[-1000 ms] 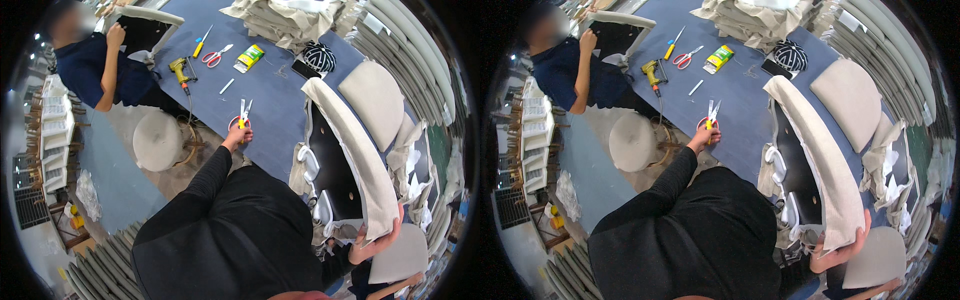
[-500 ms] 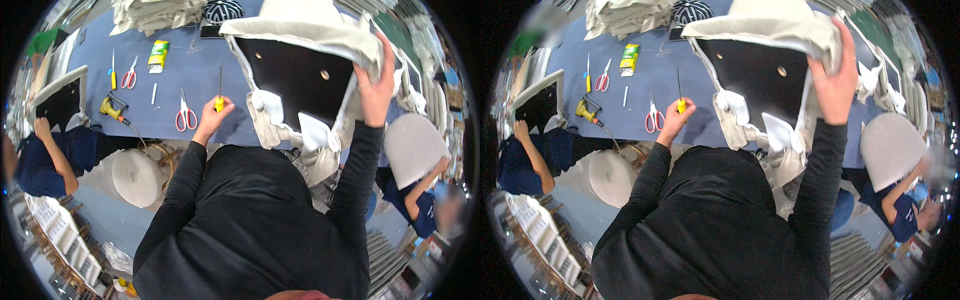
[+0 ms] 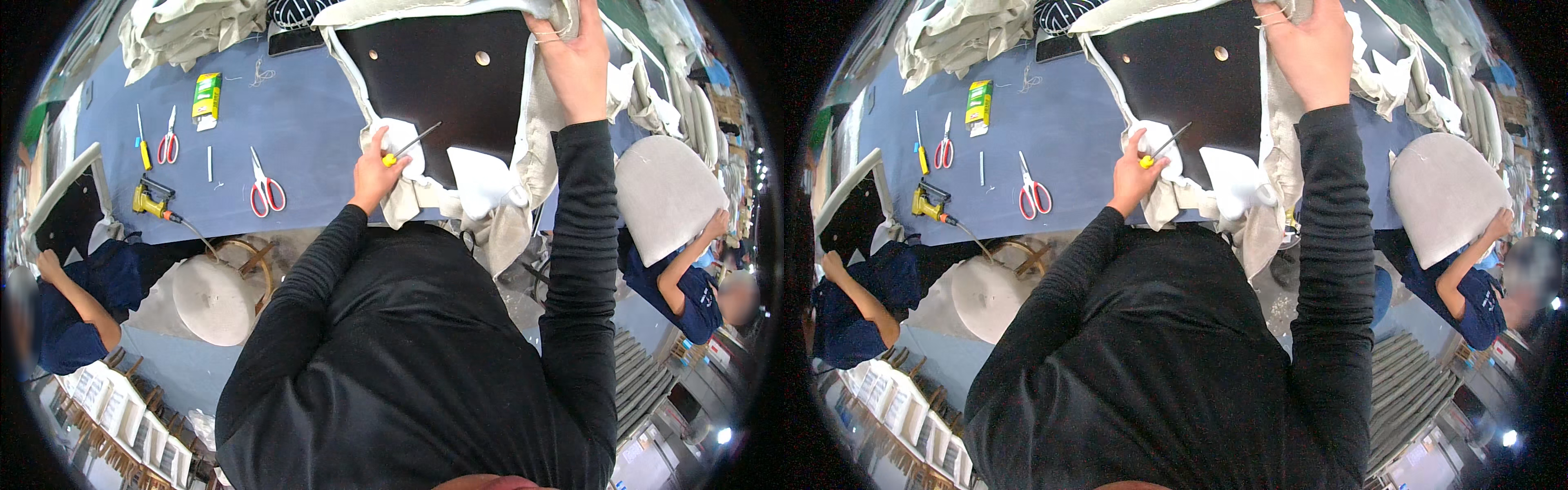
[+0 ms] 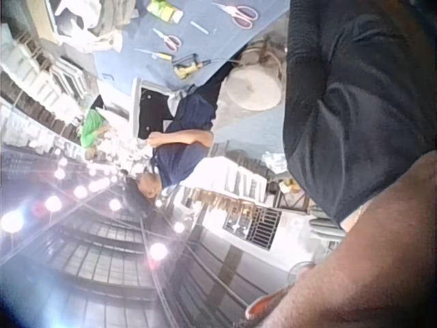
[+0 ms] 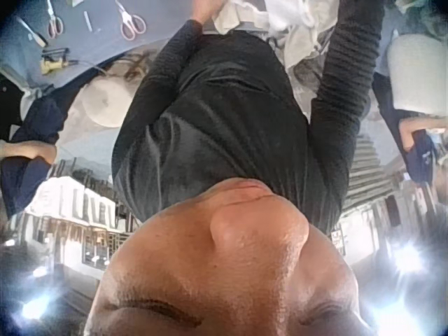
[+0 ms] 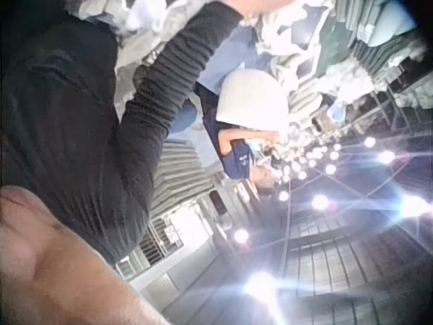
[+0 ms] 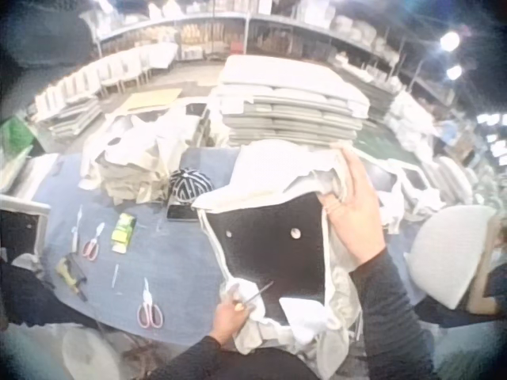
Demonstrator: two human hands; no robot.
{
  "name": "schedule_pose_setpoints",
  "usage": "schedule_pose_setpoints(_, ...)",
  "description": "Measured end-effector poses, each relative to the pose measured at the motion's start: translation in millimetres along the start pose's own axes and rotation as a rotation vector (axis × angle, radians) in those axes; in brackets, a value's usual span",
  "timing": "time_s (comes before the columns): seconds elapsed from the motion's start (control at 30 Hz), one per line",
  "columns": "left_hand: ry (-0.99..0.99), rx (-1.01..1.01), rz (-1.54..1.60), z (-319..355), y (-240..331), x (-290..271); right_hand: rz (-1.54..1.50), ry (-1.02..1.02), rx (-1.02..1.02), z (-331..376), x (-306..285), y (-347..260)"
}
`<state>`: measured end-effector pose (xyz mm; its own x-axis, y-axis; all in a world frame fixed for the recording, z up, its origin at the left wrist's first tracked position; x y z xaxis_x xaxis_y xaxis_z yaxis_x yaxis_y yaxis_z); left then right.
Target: The person uses a yellow-handled screwdriver to pry and pull fabric off a white upholstered chair component. They repeatedly work on the edges and corners to remove the fabric covering, occasionally using their hands to pull loose sections. The task involves manipulating the fabric and the chair part to separate the materials.
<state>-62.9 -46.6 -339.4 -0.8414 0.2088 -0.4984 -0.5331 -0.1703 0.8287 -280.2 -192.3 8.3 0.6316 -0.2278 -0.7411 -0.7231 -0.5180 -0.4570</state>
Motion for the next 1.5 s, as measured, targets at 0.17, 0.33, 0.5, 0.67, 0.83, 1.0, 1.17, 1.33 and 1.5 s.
schedule_pose_setpoints(0.17, -0.093, 0.292, 0.080, 42.7, 33.7, -0.7, -0.038, -0.040, 0.078, -2.9, -3.7, -2.8)
schedule_pose_setpoints(0.33, -0.150, 0.900, -0.150, 57.9, 163.2, 2.5, -0.054, -0.080, 0.179, -22.2, 1.9, -13.1)
schedule_pose_setpoints(0.5, -0.096, 1.094, -0.351, 54.2, 180.9, 13.1, 0.055, 0.009, 0.078, -26.9, 10.8, 3.5)
schedule_pose_setpoints(0.67, -0.110, 1.179, -0.393, 61.9, 181.7, 17.9, 0.036, -0.055, 0.227, -31.8, 10.8, -0.9)
schedule_pose_setpoints(0.83, -0.273, 0.999, -0.350, 56.8, 183.9, 23.0, 0.092, 0.005, 0.125, -32.4, 13.2, -11.0)
schedule_pose_setpoints(1.0, -0.356, 0.933, -0.273, 54.8, 173.6, 19.3, 0.065, 0.010, 0.137, -33.7, 13.6, -25.2)
schedule_pose_setpoints(1.17, -0.279, 0.923, -0.315, 54.8, 182.5, 13.3, 0.099, 0.006, 0.103, -42.8, 19.8, -27.3)
schedule_pose_setpoints(1.33, -0.286, 0.963, -0.406, 54.3, 185.9, 14.3, 0.126, -0.021, 0.061, -47.5, 26.7, -34.3)
schedule_pose_setpoints(1.5, -0.378, 0.887, -0.398, 59.4, 176.2, -2.3, 0.011, -0.090, 0.147, -44.5, 13.2, -45.7)
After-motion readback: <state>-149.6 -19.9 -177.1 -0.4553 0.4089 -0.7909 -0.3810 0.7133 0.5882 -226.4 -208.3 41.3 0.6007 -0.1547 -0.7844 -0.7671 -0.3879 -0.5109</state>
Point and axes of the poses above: each hand's wrist, its own z-axis away from the middle knuckle, its own x-axis out of the palm, y = z × x, the point moved 5 cm from there along -z, towards the middle knuckle, and after that the axes turned 15 degrees about -y, right-handed, at the moved point
